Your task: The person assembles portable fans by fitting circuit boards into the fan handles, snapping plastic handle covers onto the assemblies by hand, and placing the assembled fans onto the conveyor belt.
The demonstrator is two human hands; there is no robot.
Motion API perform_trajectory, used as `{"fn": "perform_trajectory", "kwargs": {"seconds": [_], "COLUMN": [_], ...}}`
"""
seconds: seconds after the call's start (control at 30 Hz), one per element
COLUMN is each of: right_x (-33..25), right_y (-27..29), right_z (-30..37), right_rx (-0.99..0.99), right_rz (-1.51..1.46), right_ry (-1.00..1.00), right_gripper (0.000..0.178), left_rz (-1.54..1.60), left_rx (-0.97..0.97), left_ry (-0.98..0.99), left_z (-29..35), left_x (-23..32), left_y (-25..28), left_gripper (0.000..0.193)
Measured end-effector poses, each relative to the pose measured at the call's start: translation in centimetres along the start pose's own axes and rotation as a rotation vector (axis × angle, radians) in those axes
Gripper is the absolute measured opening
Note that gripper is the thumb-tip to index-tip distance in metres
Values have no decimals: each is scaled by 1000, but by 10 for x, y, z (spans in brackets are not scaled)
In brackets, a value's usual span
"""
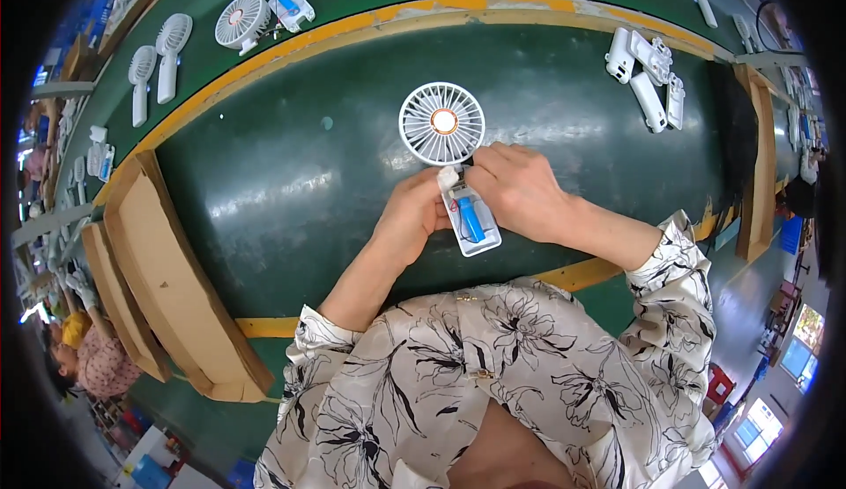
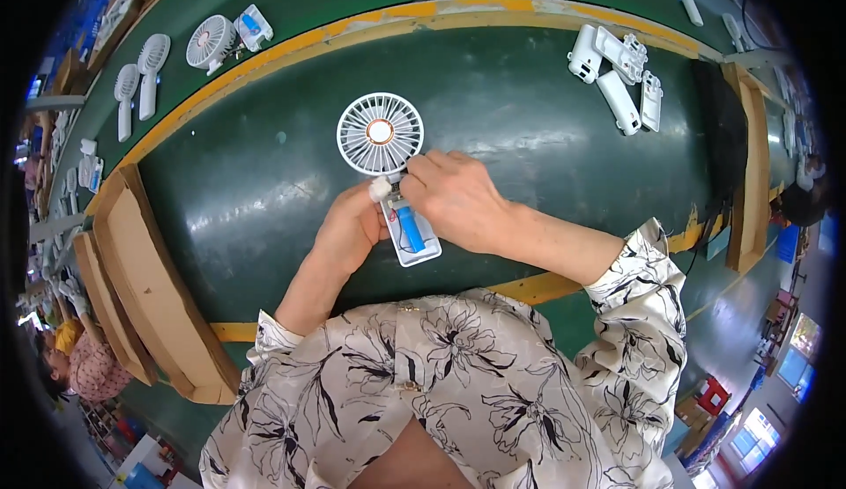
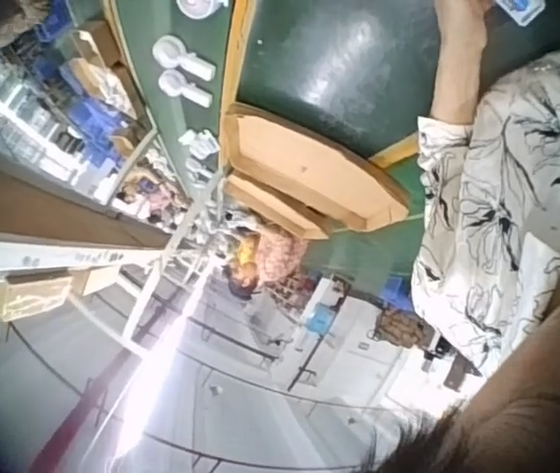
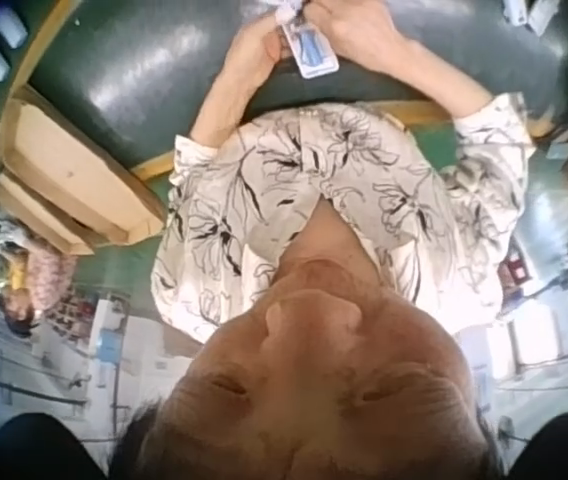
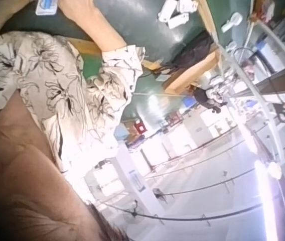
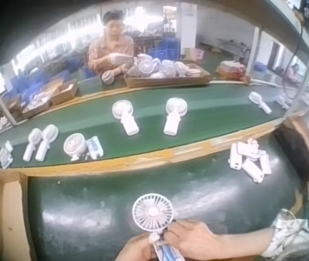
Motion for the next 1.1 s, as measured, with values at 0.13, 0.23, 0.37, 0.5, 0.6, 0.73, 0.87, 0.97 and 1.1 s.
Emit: {"fn": "perform_trajectory", "kwargs": {"seconds": [0.13, 0.23, 0.37, 0.5, 0.6, 0.73, 0.87, 0.97, 1.1], "right_x": [0, 3, 0, -1, 7, 21, 37, 51, 63], "right_y": [-2, 0, 1, 1, 5, 32, 17, -12, -54], "right_z": [-1, 3, 0, -3, -10, -70, -161, -213, -256], "right_rx": [-10, 25, 34, 45, -117, -184, 139, 150, 150], "right_rz": [-11, -37, -27, -22, -157, -373, -60, 118, 275], "right_ry": [-3, -30, -18, -22, -147, -233, -102, -3, 106], "right_gripper": [12, 12, 12, 12, 4, 9, 18, 24, 21], "left_rz": [-187, -211, -250, -251, -262, -213, -201, -225, -200], "left_rx": [119, 129, 185, 239, 234, 231, 223, 186, 192], "left_ry": [-17, -30, -78, -146, -157, -170, -160, -135, -148], "left_z": [-3, -6, -6, -6, -4, -2, 1, -2, -1], "left_x": [-5, -2, 0, -7, -5, -1, -4, -6, -5], "left_y": [3, -1, 0, 3, 3, 8, 13, 10, 5], "left_gripper": [29, 26, 20, 16, 16, 21, 20, 22, 16]}}
Point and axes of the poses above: each hand's wrist, its own z-axis away from the middle knuckle, its own y-axis out of the back of the hand, x = y × z, the point moved 3 cm from there along -z, towards the middle knuckle, and after that the axes turned 13 degrees about -z, right-handed, at the moved point
